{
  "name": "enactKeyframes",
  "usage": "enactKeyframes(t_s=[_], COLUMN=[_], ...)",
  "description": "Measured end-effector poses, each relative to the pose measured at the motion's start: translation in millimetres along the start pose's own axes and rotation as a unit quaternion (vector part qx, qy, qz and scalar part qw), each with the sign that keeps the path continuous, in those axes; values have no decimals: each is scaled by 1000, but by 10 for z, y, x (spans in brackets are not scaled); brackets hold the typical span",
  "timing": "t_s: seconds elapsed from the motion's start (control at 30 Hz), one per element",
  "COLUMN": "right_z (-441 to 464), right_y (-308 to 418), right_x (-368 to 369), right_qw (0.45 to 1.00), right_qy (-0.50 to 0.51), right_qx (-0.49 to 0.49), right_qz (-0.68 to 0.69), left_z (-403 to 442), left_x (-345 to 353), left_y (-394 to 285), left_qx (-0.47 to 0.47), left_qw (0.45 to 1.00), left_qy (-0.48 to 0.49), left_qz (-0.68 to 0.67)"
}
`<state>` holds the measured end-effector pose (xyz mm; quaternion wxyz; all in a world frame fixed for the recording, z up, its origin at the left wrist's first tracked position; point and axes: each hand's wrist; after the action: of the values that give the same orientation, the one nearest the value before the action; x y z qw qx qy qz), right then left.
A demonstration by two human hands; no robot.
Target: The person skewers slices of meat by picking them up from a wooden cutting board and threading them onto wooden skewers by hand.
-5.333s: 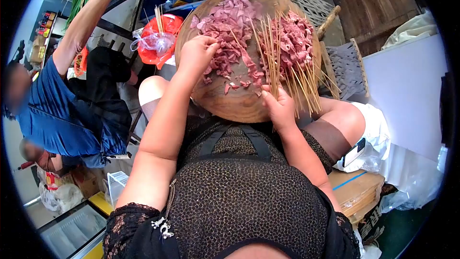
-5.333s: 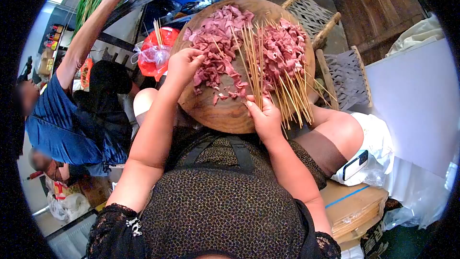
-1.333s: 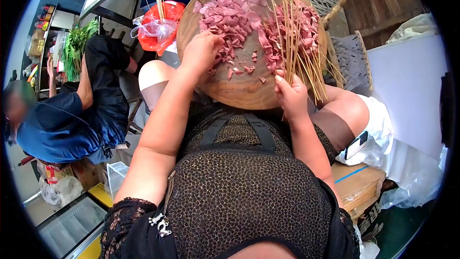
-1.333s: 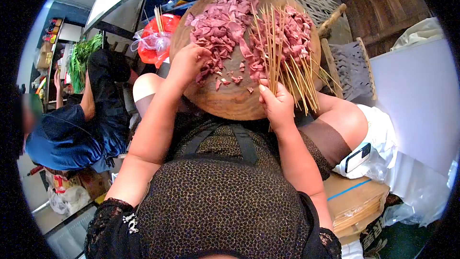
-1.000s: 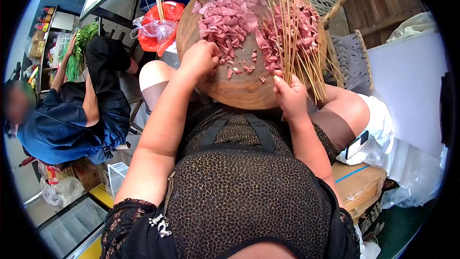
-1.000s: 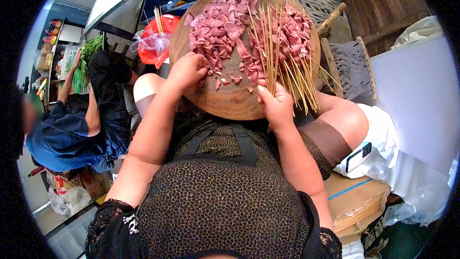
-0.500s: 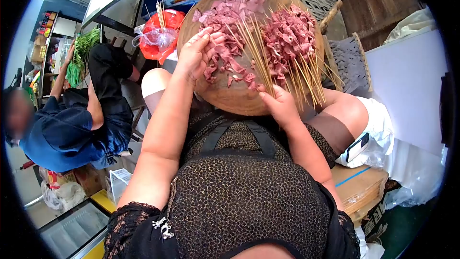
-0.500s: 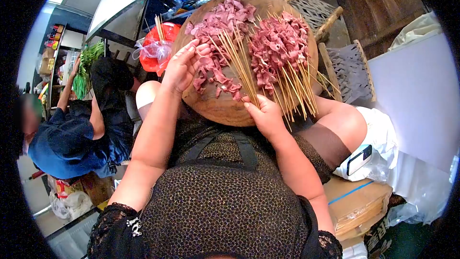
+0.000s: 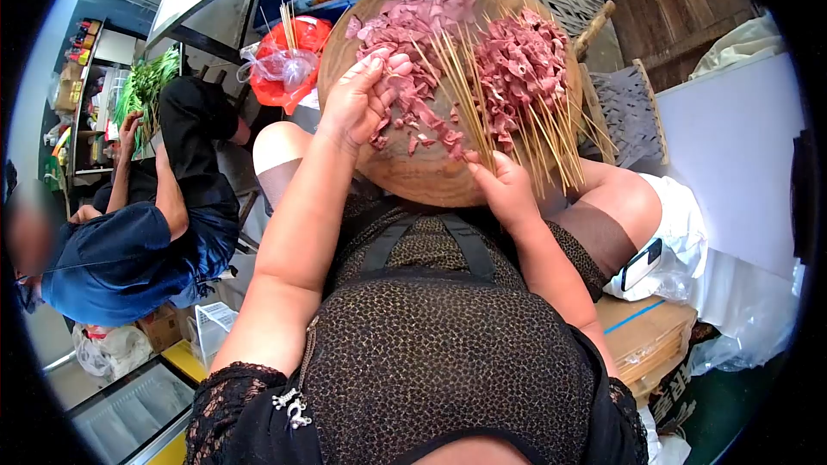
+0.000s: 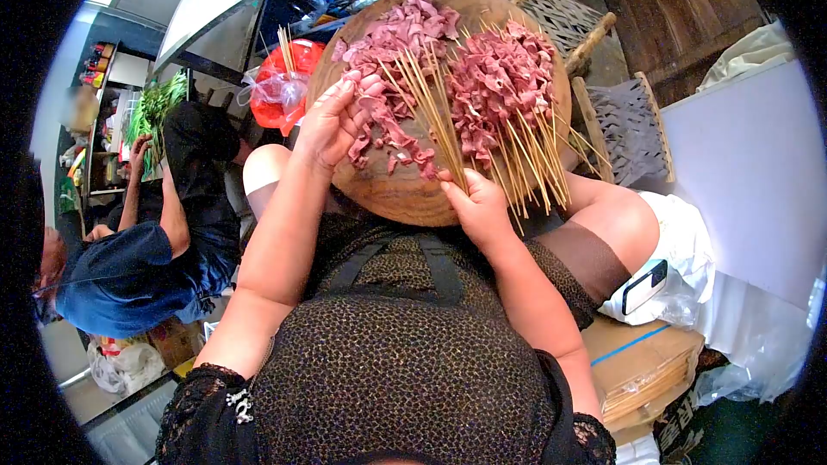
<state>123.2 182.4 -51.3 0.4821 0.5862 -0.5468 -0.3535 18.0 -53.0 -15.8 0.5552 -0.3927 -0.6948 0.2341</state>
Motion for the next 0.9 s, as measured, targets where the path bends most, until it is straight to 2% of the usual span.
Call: enactKeyframes(t_s=[0.2,0.3,0.4,0.47,0.53,0.6,0.63,0.73,0.9], right_z=[38,25,-6,23,23,24,25,34,40], right_y=[-79,-50,12,-22,-28,21,40,67,22], right_x=[-4,17,2,31,43,30,32,38,17], right_qw=[991,989,994,993,992,1000,1000,998,996], right_qy=[-41,-48,-22,-30,-37,-18,-19,-13,-3], right_qx=[-97,-103,-45,-77,-105,2,2,28,67], right_qz=[-79,-95,-95,-79,-62,7,7,48,65], left_z=[-77,-97,-75,-51,-97,-113,-102,-62,-29], left_x=[98,121,114,56,142,206,215,229,266], left_y=[-20,-33,-39,-15,19,62,89,198,440], left_qx=[-19,-26,-26,-53,-67,-69,-70,-52,11], left_qw=[998,996,999,995,995,996,996,985,993], left_qy=[-13,-11,17,81,69,56,56,99,98], left_qz=[-55,-80,-39,-5,5,4,3,-135,-70])
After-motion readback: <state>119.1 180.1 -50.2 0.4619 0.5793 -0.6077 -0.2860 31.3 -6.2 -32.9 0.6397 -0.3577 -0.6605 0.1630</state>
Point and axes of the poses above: each hand's wrist, its own z-axis towards the middle knuckle, its own x-axis out of the palm, y = z × x, and after that the axes turned 1 degree about x, right-handed
